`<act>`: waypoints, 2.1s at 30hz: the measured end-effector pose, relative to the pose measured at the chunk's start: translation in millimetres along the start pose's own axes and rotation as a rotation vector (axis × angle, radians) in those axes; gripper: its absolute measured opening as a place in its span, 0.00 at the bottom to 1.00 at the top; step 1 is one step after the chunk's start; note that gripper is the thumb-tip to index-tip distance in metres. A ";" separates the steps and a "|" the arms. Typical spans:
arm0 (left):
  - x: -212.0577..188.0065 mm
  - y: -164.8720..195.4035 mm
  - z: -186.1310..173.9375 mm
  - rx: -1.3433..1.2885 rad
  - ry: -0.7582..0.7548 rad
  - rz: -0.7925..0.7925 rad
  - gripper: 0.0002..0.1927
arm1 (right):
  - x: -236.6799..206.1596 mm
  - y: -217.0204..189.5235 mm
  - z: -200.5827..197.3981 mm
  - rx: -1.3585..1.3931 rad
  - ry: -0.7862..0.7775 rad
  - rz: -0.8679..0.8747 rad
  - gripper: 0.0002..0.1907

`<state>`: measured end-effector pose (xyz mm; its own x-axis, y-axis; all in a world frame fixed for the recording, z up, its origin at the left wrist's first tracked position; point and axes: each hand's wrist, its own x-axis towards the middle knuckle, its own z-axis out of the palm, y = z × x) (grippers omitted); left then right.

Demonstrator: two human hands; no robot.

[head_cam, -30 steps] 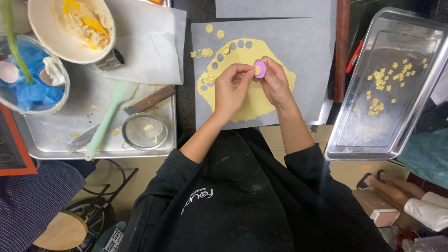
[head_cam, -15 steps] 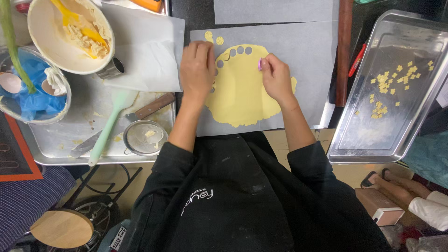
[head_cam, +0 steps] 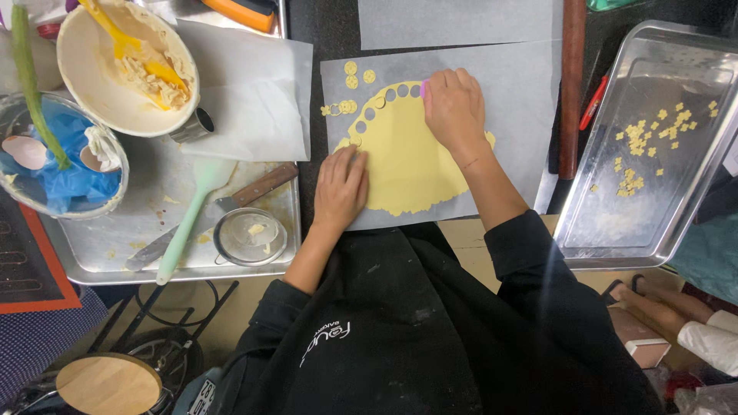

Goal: The person rolls out a sheet of yellow dough on parchment paper with a rolling pin, then uses a small pink plunger cutter to punch out round shapes one at a time, pressing each cut piece out of the cutter and setting the cut pieces aside on the parchment while the sheet of dough remains on the work table.

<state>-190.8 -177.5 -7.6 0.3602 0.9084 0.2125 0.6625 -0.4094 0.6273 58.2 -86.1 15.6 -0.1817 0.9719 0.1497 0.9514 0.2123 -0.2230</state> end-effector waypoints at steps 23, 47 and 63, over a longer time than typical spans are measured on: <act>-5.2 -24.7 9.1 0.098 -0.099 -0.051 0.30 | 9.8 9.8 14.8 0.013 -0.079 -0.019 0.07; -5.6 -26.2 6.4 0.157 -0.141 -0.060 0.29 | 10.0 -9.5 24.3 -0.080 -0.150 0.073 0.04; -16.2 -3.9 -3.1 0.118 -0.089 -0.058 0.31 | -30.1 23.4 -11.9 0.919 -0.063 0.639 0.15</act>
<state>-201.3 -190.4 -11.1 0.3722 0.9218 0.1082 0.7544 -0.3684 0.5433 88.9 -111.6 17.3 0.2373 0.9271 -0.2902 0.3341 -0.3584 -0.8717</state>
